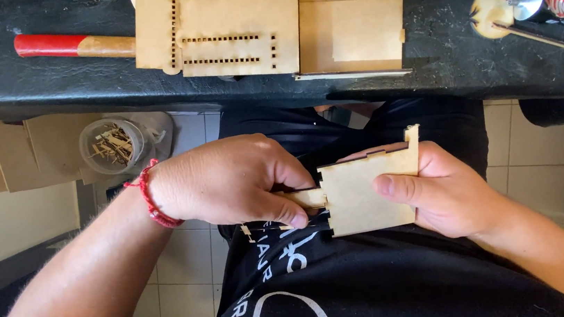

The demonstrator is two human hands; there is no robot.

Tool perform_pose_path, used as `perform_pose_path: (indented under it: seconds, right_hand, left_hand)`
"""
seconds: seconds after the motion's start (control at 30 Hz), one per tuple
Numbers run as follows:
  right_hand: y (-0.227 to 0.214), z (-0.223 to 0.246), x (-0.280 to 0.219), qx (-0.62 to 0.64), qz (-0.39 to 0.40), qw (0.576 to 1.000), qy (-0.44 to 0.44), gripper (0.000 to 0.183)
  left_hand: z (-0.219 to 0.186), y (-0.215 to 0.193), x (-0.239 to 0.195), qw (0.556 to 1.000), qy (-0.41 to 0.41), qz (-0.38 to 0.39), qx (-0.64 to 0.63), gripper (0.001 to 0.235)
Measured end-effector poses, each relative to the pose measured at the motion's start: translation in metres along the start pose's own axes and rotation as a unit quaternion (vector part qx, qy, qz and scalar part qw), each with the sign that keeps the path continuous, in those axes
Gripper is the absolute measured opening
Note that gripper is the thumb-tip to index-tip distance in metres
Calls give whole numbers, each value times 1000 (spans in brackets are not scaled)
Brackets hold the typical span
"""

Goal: Sanding the edges of laser-cut wooden components and fitting them together to build a structure.

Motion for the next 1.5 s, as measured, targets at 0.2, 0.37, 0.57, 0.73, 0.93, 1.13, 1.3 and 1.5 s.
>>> perform_pose_path:
  seconds: [0.2,0.37,0.57,0.73,0.93,1.13,1.3,1.5]
  right_hand:
    - [0,1,1,12,1,1000,0,46]
    - [-4,1,1,3,-4,1000,-1,46]
    - [-6,-1,0,10,-10,1000,10,49]
    - [-12,-5,-1,28,6,999,24,47]
    - [-22,-8,-2,85,-5,996,-13,43]
    - [-23,-6,5,145,-22,988,-43,37]
    - [-20,2,13,198,-25,978,-62,41]
    - [-23,-3,16,174,-141,973,-54,33]
  left_hand:
    - [8,0,6,998,43,16,-40,29]
    - [7,-2,8,998,45,21,-49,28]
    - [6,-3,8,997,58,20,-53,27]
    - [3,-4,5,987,119,25,-105,15]
    - [4,-11,-2,991,64,1,-117,10]
    - [7,-18,-11,988,26,-110,-109,18]
    - [27,-12,-28,877,78,-348,-321,27]
    - [40,11,-18,738,141,-445,-488,24]
Point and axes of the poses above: each hand's wrist, its own x-axis towards the middle knuckle, its own y-axis out of the palm, z = x × y, the point moved 3 cm from there along x, towards the middle knuckle, and after that the axes turned 8 degrees about -z, right-handed, at the moved point
